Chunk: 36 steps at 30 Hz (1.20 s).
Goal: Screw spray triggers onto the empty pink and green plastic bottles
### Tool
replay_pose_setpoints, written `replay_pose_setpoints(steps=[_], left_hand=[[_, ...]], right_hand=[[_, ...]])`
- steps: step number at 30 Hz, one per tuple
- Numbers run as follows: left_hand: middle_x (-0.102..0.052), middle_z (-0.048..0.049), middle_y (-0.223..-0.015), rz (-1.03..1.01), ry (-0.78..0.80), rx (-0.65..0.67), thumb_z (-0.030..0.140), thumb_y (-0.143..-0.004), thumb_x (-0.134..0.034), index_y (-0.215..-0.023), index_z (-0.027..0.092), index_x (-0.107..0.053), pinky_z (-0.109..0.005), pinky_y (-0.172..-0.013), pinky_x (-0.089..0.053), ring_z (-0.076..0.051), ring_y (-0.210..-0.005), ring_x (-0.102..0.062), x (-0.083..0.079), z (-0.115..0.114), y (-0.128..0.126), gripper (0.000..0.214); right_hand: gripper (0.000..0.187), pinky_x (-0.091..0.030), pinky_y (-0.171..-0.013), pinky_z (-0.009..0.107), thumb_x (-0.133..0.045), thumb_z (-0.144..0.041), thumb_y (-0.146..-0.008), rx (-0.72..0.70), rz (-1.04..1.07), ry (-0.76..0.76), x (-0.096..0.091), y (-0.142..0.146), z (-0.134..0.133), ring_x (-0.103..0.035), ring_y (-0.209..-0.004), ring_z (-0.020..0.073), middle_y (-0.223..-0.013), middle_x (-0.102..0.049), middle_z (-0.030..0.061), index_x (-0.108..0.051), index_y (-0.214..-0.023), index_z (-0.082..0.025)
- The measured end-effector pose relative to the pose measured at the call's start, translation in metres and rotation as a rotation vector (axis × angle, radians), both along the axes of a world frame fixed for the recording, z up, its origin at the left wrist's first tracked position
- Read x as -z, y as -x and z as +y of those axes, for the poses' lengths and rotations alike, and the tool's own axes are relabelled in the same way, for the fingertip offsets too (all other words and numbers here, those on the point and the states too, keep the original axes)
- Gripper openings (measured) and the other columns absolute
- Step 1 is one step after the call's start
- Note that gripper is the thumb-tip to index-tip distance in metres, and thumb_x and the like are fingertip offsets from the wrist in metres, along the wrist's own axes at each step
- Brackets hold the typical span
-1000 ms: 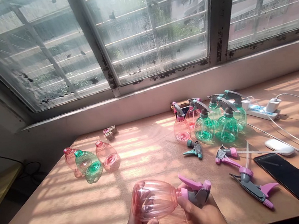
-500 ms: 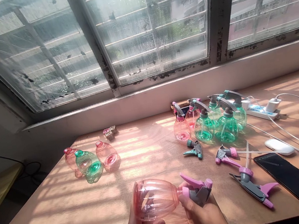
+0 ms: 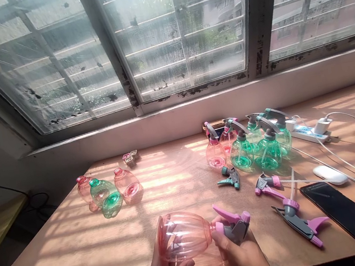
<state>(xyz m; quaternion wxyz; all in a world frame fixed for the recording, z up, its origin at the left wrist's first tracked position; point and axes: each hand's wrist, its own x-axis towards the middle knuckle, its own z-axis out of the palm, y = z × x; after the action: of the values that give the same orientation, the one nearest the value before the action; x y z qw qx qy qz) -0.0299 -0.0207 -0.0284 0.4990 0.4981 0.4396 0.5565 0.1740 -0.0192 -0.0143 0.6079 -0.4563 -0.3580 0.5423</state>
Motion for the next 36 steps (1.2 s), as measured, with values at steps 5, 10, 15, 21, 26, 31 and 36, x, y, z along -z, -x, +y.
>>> replay_pose_setpoints(steps=[5, 10, 15, 21, 26, 31, 36], left_hand=[[-0.041, -0.002, -0.172, 0.095, -0.03, 0.005, 0.046, -0.083, -0.084, -0.162, 0.042, -0.037, -0.047, -0.132, -0.024, -0.033, -0.16, -0.033, -0.003, 0.0, 0.007, 0.093], [-0.038, -0.0059, -0.173, 0.062, 0.024, 0.021, 0.049, -0.085, -0.082, -0.161, 0.035, -0.042, -0.05, -0.132, -0.025, -0.036, -0.159, -0.034, -0.003, 0.0, 0.009, 0.087], [-0.041, -0.0031, -0.172, -0.042, 0.049, -0.003, 0.042, -0.078, -0.09, -0.16, 0.042, -0.041, -0.046, -0.129, -0.033, -0.034, -0.155, -0.043, -0.001, -0.001, 0.001, 0.096], [-0.042, -0.0032, -0.172, 0.043, 0.007, 0.019, 0.039, -0.08, -0.089, -0.165, 0.042, -0.029, -0.046, -0.132, -0.025, -0.032, -0.16, -0.034, -0.007, -0.002, 0.007, 0.104], [-0.039, -0.0063, -0.173, 0.086, -0.008, 0.082, 0.042, -0.086, -0.083, -0.163, 0.036, -0.038, -0.049, -0.132, -0.026, -0.034, -0.16, -0.032, -0.01, 0.0, 0.016, 0.089], [-0.043, -0.0074, -0.171, 0.018, 0.063, 0.016, 0.044, -0.077, -0.091, -0.162, 0.038, -0.039, -0.047, -0.126, -0.039, -0.036, -0.152, -0.048, -0.004, 0.0, 0.007, 0.1], [-0.043, -0.006, -0.17, 0.006, 0.042, -0.023, 0.044, -0.078, -0.089, -0.165, 0.042, -0.028, -0.048, -0.126, -0.038, -0.033, -0.154, -0.045, -0.002, -0.002, -0.001, 0.107]], right_hand=[[0.046, -0.045, -0.059, 0.029, -0.083, -0.065, -0.08, -0.061, -0.06, -0.007, 0.0, -0.003, 0.0, -0.057, -0.055, 0.0176, -0.059, -0.063, -0.0029, -0.071, -0.095, -0.023], [0.045, -0.044, -0.059, 0.028, -0.084, -0.064, -0.08, -0.024, -0.072, -0.012, -0.002, -0.001, -0.001, -0.054, -0.055, 0.0161, -0.058, -0.06, -0.0038, -0.073, -0.093, -0.021], [0.045, -0.045, -0.061, 0.027, -0.083, -0.063, -0.08, 0.009, -0.072, -0.023, -0.002, 0.0, -0.001, -0.055, -0.059, 0.0162, -0.064, -0.064, -0.0021, -0.074, -0.093, -0.022], [0.045, -0.047, -0.063, 0.029, -0.083, -0.064, -0.08, 0.0, -0.086, -0.022, 0.002, -0.002, 0.001, -0.057, -0.059, 0.0173, -0.064, -0.066, -0.0012, -0.076, -0.094, -0.022], [0.05, -0.052, -0.07, 0.034, -0.086, -0.065, -0.075, -0.054, -0.123, -0.01, 0.007, -0.006, 0.003, -0.065, -0.068, 0.0221, -0.078, -0.076, 0.0043, -0.078, -0.099, -0.022], [0.048, -0.051, -0.067, 0.031, -0.084, -0.065, -0.077, -0.027, -0.112, -0.005, 0.011, -0.007, 0.005, -0.061, -0.063, 0.0195, -0.068, -0.07, 0.0005, -0.076, -0.098, -0.023], [0.044, -0.05, -0.067, 0.03, -0.084, -0.062, -0.081, -0.065, -0.109, -0.002, 0.016, -0.009, 0.005, -0.061, -0.063, 0.0184, -0.068, -0.069, -0.0006, -0.076, -0.1, -0.023]])
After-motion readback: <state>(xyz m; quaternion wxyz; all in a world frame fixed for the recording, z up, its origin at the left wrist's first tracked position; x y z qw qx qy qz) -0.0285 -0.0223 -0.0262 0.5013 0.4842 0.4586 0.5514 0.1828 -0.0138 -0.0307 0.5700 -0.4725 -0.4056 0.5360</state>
